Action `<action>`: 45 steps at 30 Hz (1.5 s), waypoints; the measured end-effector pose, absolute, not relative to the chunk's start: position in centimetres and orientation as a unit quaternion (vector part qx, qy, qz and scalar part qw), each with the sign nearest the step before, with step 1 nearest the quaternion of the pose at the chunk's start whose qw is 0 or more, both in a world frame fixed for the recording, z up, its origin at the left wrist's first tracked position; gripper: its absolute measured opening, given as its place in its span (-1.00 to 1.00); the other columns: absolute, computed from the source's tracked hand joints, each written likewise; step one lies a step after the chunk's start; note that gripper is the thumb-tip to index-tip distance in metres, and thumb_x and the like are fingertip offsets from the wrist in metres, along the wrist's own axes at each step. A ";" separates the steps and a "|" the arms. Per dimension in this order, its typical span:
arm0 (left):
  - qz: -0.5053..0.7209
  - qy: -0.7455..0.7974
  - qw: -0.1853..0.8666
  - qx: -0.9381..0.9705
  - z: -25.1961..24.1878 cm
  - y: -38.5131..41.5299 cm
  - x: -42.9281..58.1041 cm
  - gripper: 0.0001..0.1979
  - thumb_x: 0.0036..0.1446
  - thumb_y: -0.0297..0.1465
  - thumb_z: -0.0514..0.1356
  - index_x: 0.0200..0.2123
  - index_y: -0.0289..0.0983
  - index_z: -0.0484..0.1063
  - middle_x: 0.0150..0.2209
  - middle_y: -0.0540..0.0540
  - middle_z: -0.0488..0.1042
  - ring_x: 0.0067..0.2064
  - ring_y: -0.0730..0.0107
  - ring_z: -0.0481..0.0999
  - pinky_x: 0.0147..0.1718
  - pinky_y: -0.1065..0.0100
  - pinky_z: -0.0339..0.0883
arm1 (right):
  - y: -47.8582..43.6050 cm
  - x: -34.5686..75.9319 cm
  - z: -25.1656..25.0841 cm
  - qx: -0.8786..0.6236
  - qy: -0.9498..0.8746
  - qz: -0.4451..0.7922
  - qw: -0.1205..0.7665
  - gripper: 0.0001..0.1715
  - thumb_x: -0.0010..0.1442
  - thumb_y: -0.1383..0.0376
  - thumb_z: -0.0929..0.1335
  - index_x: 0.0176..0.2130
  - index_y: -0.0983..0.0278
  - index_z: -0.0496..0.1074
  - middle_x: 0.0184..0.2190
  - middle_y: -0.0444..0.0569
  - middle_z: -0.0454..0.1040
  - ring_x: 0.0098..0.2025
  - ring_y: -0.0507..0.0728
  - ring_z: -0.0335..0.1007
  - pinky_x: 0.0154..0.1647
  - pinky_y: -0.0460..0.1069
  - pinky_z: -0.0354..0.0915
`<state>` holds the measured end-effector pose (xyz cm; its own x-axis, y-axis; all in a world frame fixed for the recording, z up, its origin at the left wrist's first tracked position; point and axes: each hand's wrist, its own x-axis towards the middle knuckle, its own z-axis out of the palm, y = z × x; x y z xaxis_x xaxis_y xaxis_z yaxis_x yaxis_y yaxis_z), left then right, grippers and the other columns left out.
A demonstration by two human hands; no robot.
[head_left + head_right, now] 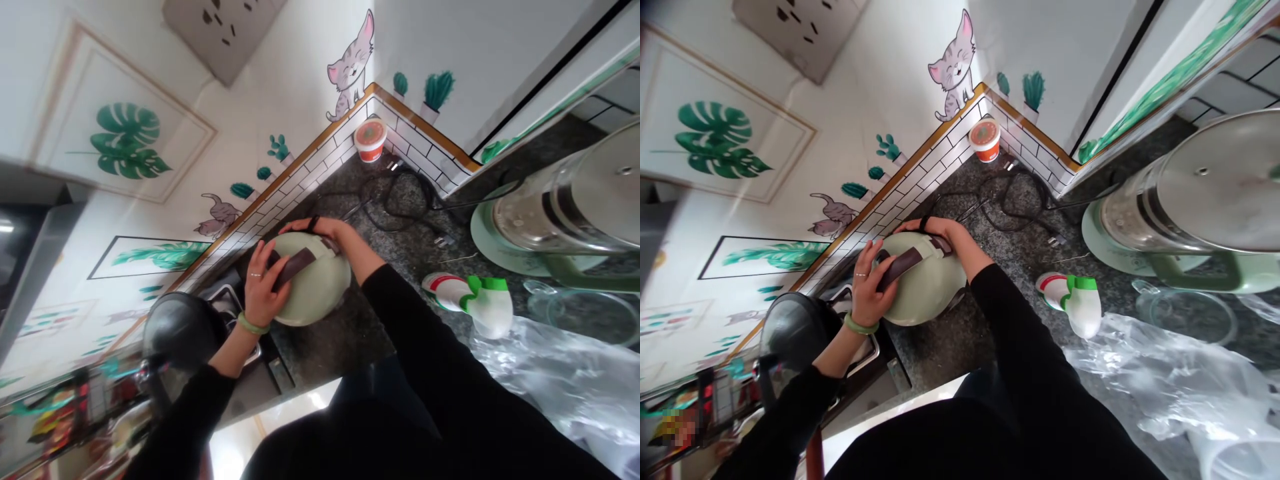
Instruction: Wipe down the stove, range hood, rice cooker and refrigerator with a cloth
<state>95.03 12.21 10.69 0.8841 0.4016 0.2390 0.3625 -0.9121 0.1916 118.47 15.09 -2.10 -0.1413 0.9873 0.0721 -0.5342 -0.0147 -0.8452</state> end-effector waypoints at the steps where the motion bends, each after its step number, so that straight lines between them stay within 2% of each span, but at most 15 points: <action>1: 0.139 0.201 0.073 0.967 10.6 12.2 95.0 -0.51 0.27 -0.47 0.23 0.25 -0.14 0.48 0.47 -0.27 0.28 0.55 -0.14 0.15 0.44 -0.25 0.19 | 14.2 118.4 -2.7 -0.300 -0.381 0.654 0.580 -0.57 0.41 0.03 0.37 -0.07 0.27 0.69 0.07 -0.03 0.67 0.22 0.17 0.47 0.44 0.11 0.23; 4: 0.146 0.203 0.080 0.965 10.4 12.2 95.0 -0.53 0.27 -0.44 0.23 0.24 -0.14 0.49 0.47 -0.26 0.27 0.55 -0.14 0.14 0.45 -0.25 0.17 | 11.0 118.5 -4.9 -0.334 -0.350 0.645 0.592 -0.58 0.37 0.01 0.37 -0.07 0.21 0.70 0.11 -0.03 0.65 0.26 0.22 0.46 0.46 0.18 0.20; 7: 0.153 0.212 0.091 0.961 10.2 12.3 95.1 -0.56 0.28 -0.41 0.22 0.22 -0.14 0.51 0.47 -0.23 0.28 0.55 -0.10 0.15 0.45 -0.23 0.16 | 7.8 118.1 -7.3 -0.397 -0.316 0.570 0.647 -0.55 0.33 -0.03 0.36 -0.01 0.12 0.68 0.24 -0.05 0.57 0.35 0.24 0.37 0.52 0.22 0.11; 12: 0.167 0.214 0.099 0.957 9.8 12.6 95.2 -0.55 0.25 -0.40 0.23 0.21 -0.15 0.53 0.46 -0.22 0.30 0.54 -0.07 0.16 0.47 -0.18 0.15 | 2.1 114.3 -10.0 -0.547 -0.255 0.417 0.680 -0.33 0.41 -0.20 0.22 0.17 0.09 0.59 0.32 -0.03 0.48 0.46 0.22 0.21 0.59 0.22 -0.06; 16: 0.158 0.232 0.104 0.954 9.7 12.7 95.2 -0.50 0.23 -0.35 0.24 0.24 -0.14 0.51 0.46 -0.21 0.30 0.54 -0.07 0.16 0.48 -0.18 0.13 | -3.1 107.8 -8.7 -0.635 -0.145 0.338 0.680 -0.20 0.45 -0.23 0.11 0.34 0.13 0.42 0.43 0.06 0.33 0.52 0.24 0.08 0.61 0.31 -0.14; 21: 0.167 0.263 0.109 0.944 9.4 12.7 95.9 -0.52 0.22 -0.29 0.26 0.20 -0.15 0.54 0.45 -0.19 0.31 0.52 -0.09 0.20 0.48 -0.18 0.13 | -4.2 104.9 -4.4 -0.670 -0.167 0.221 0.689 -0.27 0.54 -0.13 0.05 0.48 0.05 0.21 0.55 0.00 0.08 0.59 0.19 -0.09 0.63 0.28 -0.17; 23: 0.180 0.278 0.115 0.937 9.0 12.8 96.8 -0.54 0.24 -0.27 0.26 0.20 -0.16 0.55 0.44 -0.20 0.32 0.50 -0.07 0.23 0.49 -0.14 0.13 | -2.2 107.9 -4.1 -0.655 -0.231 0.211 0.688 -0.26 0.54 -0.16 0.05 0.47 0.04 0.24 0.53 -0.02 0.13 0.58 0.17 -0.05 0.63 0.25 -0.14; 26: 0.199 0.312 0.129 0.920 8.1 13.2 98.3 -0.53 0.27 -0.22 0.27 0.21 -0.19 0.52 0.42 -0.21 0.34 0.47 -0.06 0.29 0.49 -0.08 0.15 | 1.2 113.5 -5.5 -0.641 -0.298 0.246 0.663 -0.15 0.48 -0.28 0.02 0.35 0.08 0.41 0.41 0.01 0.35 0.51 0.18 0.10 0.62 0.23 -0.08; 29: 0.212 0.346 0.148 0.902 7.4 13.4 99.4 -0.53 0.29 -0.14 0.28 0.19 -0.22 0.51 0.43 -0.19 0.33 0.47 -0.10 0.27 0.49 -0.11 0.14 | 1.1 114.9 -6.6 -0.673 -0.256 0.297 0.626 -0.13 0.49 -0.23 -0.01 0.30 0.15 0.46 0.34 0.08 0.43 0.48 0.23 0.17 0.62 0.26 -0.10; 32: 0.223 0.364 0.159 0.890 7.0 13.1 99.8 -0.50 0.27 -0.13 0.30 0.19 -0.23 0.52 0.45 -0.17 0.30 0.48 -0.15 0.24 0.50 -0.15 0.10 | -2.0 110.8 -5.2 -0.701 -0.189 0.286 0.625 -0.24 0.52 -0.06 -0.02 0.43 0.13 0.29 0.47 0.06 0.25 0.56 0.21 -0.02 0.64 0.31 -0.22; 34: 0.225 0.376 0.170 0.883 6.9 12.8 100.1 -0.49 0.23 -0.15 0.31 0.20 -0.20 0.53 0.45 -0.18 0.30 0.49 -0.16 0.23 0.51 -0.15 0.08 | -3.8 108.2 -3.4 -0.702 -0.176 0.260 0.639 -0.26 0.52 -0.01 0.01 0.51 0.11 0.14 0.57 0.03 0.03 0.61 0.19 -0.21 0.64 0.31 -0.26; 36: 0.228 0.393 0.182 0.872 6.8 12.5 100.8 -0.48 0.21 -0.18 0.32 0.21 -0.17 0.52 0.45 -0.19 0.30 0.50 -0.16 0.22 0.51 -0.16 0.07 | -4.1 108.1 -2.1 -0.698 -0.186 0.243 0.647 -0.26 0.51 0.00 0.04 0.53 0.11 0.09 0.60 0.01 -0.07 0.63 0.20 -0.28 0.64 0.29 -0.26; 38: 0.238 0.412 0.189 0.859 6.5 12.2 101.8 -0.46 0.20 -0.23 0.33 0.24 -0.18 0.49 0.44 -0.23 0.31 0.49 -0.15 0.23 0.51 -0.15 0.08 | -2.6 110.9 -1.9 -0.693 -0.217 0.238 0.646 -0.28 0.51 0.00 0.04 0.49 0.09 0.17 0.56 -0.01 0.04 0.61 0.19 -0.21 0.63 0.26 -0.22; 42: 0.275 0.426 0.187 0.842 5.8 11.6 104.0 -0.43 0.25 -0.32 0.29 0.32 -0.18 0.39 0.47 -0.22 0.26 0.55 -0.07 0.14 0.53 -0.09 0.07 | 1.8 119.2 -4.5 -0.665 -0.304 0.271 0.626 -0.30 0.49 -0.05 0.02 0.30 0.05 0.43 0.34 -0.08 0.42 0.46 0.14 0.19 0.57 0.15 -0.04; 45: 0.287 0.420 0.188 0.840 5.5 11.3 104.7 -0.43 0.32 -0.35 0.23 0.38 -0.17 0.31 0.53 -0.18 0.16 0.60 -0.02 -0.01 0.56 -0.10 -0.02 | 2.6 121.4 -6.1 -0.666 -0.278 0.304 0.622 -0.21 0.46 -0.10 -0.01 0.24 0.14 0.50 0.29 0.00 0.47 0.39 0.17 0.28 0.54 0.15 0.05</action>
